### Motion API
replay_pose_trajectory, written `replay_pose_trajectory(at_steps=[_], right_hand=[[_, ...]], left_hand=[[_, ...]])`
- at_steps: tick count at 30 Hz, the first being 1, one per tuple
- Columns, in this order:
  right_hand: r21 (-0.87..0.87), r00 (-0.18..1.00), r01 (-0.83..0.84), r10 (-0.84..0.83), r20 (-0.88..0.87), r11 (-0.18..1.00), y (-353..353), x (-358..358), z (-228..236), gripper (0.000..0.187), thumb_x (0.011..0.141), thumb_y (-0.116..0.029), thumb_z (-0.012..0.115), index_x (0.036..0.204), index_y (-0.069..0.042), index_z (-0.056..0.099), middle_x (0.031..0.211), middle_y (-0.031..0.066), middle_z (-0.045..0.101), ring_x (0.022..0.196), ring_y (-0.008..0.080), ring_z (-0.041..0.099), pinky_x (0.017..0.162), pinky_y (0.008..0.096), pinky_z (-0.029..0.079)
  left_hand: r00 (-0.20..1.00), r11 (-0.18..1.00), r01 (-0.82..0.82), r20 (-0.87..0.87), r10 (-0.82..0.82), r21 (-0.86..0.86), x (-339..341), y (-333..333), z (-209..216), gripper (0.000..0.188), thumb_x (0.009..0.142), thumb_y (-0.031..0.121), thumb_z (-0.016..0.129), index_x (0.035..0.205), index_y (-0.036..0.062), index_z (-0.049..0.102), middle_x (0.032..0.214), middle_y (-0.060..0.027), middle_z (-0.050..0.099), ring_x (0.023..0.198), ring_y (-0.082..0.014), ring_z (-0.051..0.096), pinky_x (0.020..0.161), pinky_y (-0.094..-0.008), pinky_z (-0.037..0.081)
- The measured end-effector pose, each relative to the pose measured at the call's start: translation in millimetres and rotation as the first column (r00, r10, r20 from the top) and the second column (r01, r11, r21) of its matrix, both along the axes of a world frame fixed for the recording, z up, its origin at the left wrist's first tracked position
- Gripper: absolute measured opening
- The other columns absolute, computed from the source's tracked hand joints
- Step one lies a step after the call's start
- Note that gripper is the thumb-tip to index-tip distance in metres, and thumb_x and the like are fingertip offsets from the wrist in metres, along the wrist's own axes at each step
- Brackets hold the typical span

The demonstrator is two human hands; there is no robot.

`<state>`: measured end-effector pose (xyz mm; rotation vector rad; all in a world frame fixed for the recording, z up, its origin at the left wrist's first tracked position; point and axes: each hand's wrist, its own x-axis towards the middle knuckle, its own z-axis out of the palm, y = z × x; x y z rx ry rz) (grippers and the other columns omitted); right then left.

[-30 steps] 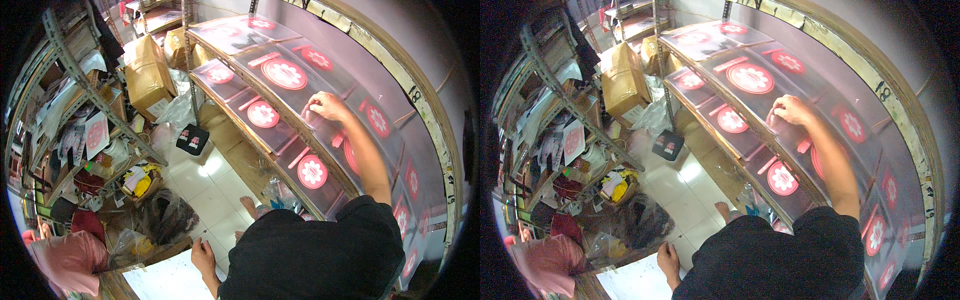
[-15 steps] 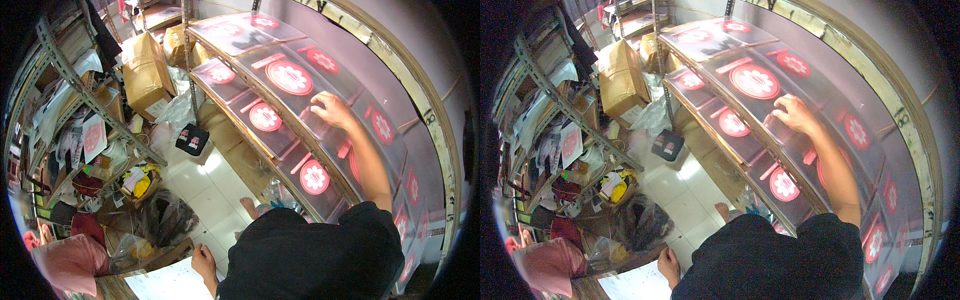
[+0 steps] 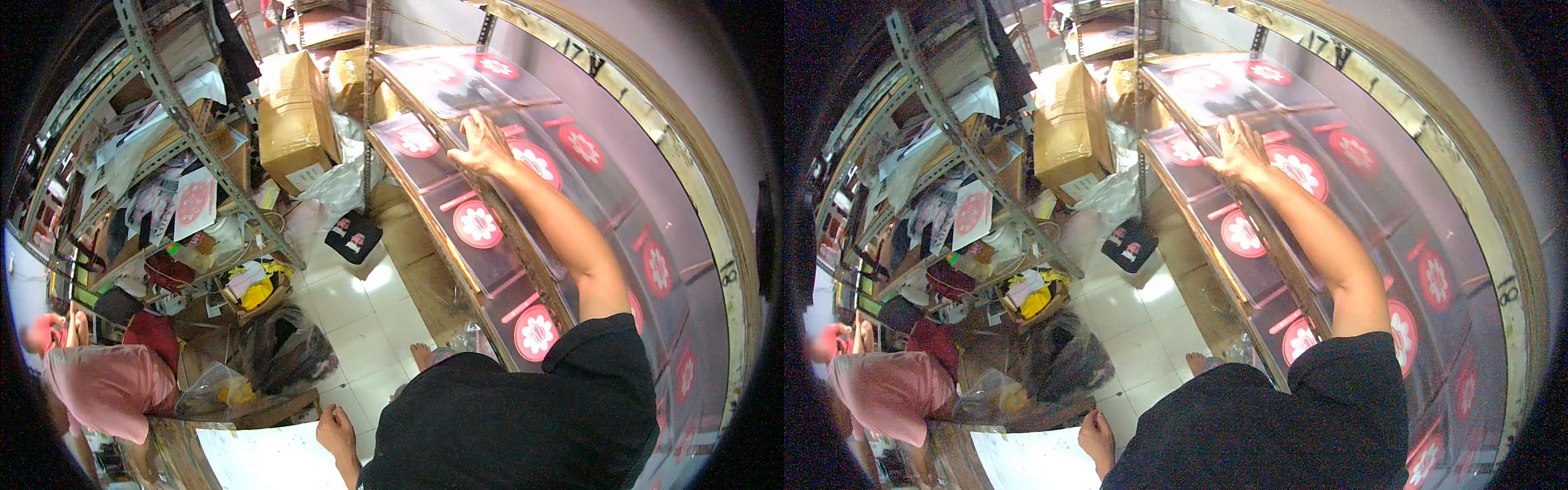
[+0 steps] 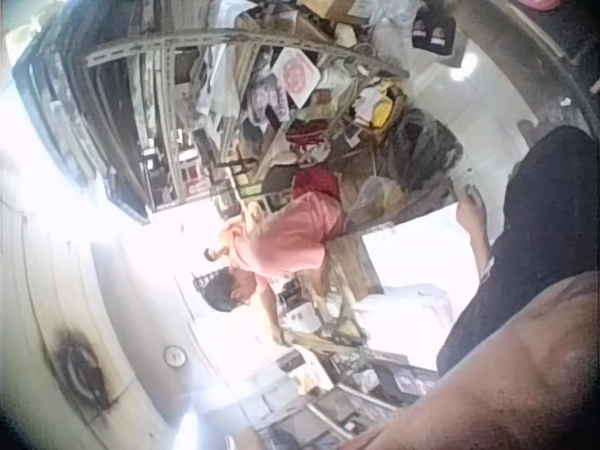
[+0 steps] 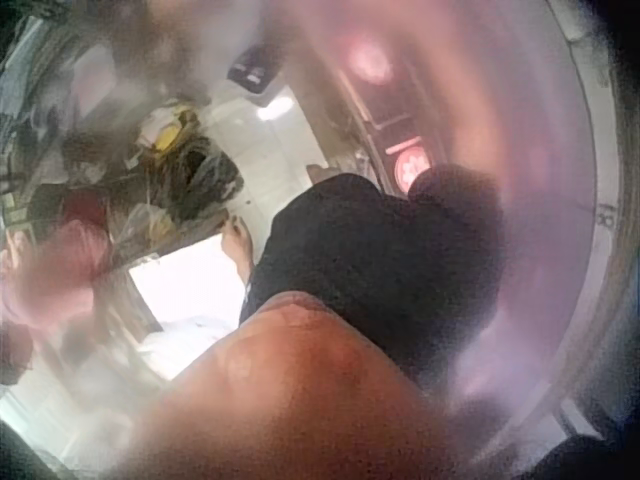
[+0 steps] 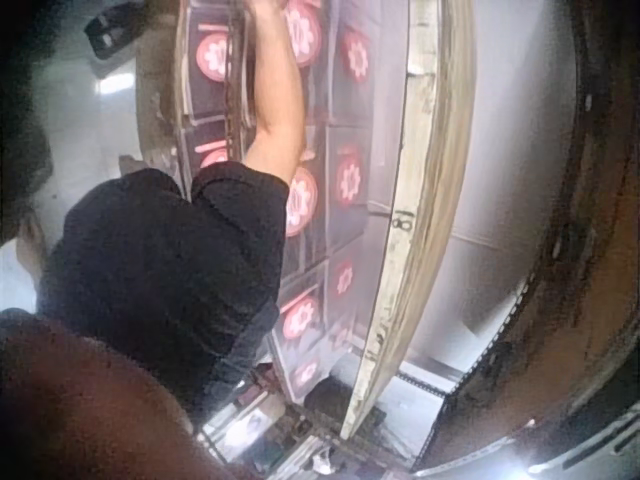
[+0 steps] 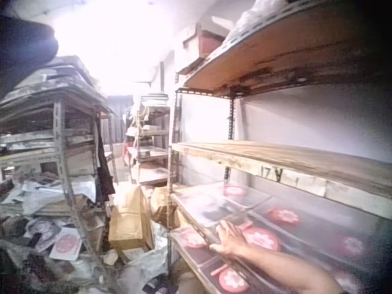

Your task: The person repeatedly picks up pink flower-shaped decorations from a shelf and places them into clear plastic bags on a table. Another person in a pink shirt is visible working at the same table in the background.

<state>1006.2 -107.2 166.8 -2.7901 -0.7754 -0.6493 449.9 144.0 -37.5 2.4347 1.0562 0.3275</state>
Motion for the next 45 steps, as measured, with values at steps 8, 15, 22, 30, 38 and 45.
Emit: replay_pose_trajectory(at_steps=[8,15,22,30,38,45], right_hand=[[-0.061,0.987,0.089,-0.096,-0.132,0.994,16,43,-4,0.068,0.074,-0.04,0.074,0.124,-0.005,0.046,0.132,0.0214,0.043,0.125,0.0405,0.045,0.101,0.0532,0.04],[-0.062,0.969,0.045,-0.059,-0.241,0.997,7,49,2,0.075,0.073,-0.044,0.075,0.128,-0.003,0.047,0.136,0.0235,0.044,0.127,0.0424,0.046,0.104,0.0544,0.04],[-0.087,0.948,0.079,-0.102,-0.303,0.993,5,47,11,0.079,0.072,-0.048,0.075,0.13,-0.002,0.046,0.142,0.0257,0.04,0.132,0.0429,0.042,0.107,0.055,0.037],[-0.119,0.977,-0.2,0.207,0.046,0.972,27,60,1,0.072,0.076,-0.045,0.074,0.128,-0.003,0.047,0.141,0.0273,0.041,0.127,0.045,0.046,0.103,0.0518,0.041],[0.063,0.609,-0.749,0.724,-0.324,0.659,142,-32,42,0.047,0.083,-0.019,0.073,0.119,0.002,0.05,0.129,0.0242,0.052,0.123,0.0425,0.05,0.104,0.0435,0.041],[0.118,0.138,-0.949,0.726,-0.673,0.291,262,-98,-42,0.04,0.084,-0.028,0.073,0.112,-0.002,0.061,0.111,0.0216,0.064,0.102,0.0378,0.062,0.093,0.0419,0.047]], left_hand=[[0.993,0.992,-0.12,-0.014,0.121,0.046,8,-7,-5,0.018,0.086,0.019,0.066,0.092,0.0033,0.073,0.073,-0.0156,0.069,0.064,-0.0318,0.067,0.059,-0.0405,0.052],[0.988,0.984,-0.156,-0.005,0.157,0.087,10,-8,-14,0.019,0.085,0.019,0.066,0.091,0.0017,0.073,0.07,-0.0154,0.067,0.061,-0.0323,0.065,0.058,-0.0409,0.05],[0.984,0.979,-0.18,0.026,0.179,0.091,12,-8,-24,0.02,0.085,0.018,0.066,0.09,0.0001,0.072,0.069,-0.016,0.066,0.059,-0.0331,0.063,0.056,-0.0423,0.049],[0.972,0.967,-0.236,0.025,0.235,0.098,11,-9,-25,0.015,0.085,0.02,0.067,0.082,0.0056,0.07,0.063,-0.0132,0.064,0.057,-0.0333,0.062,0.055,-0.0442,0.049],[0.96,0.96,-0.278,0.021,0.279,-0.018,9,-13,2,0.022,0.084,0.029,0.067,0.09,0.0095,0.074,0.065,-0.0092,0.066,0.059,-0.03,0.064,0.061,-0.0431,0.051],[0.932,0.941,-0.332,0.131,0.337,-0.061,8,-20,1,0.027,0.086,0.034,0.065,0.093,0.0091,0.073,0.069,-0.0072,0.068,0.064,-0.0284,0.066,0.065,-0.0415,0.052]])
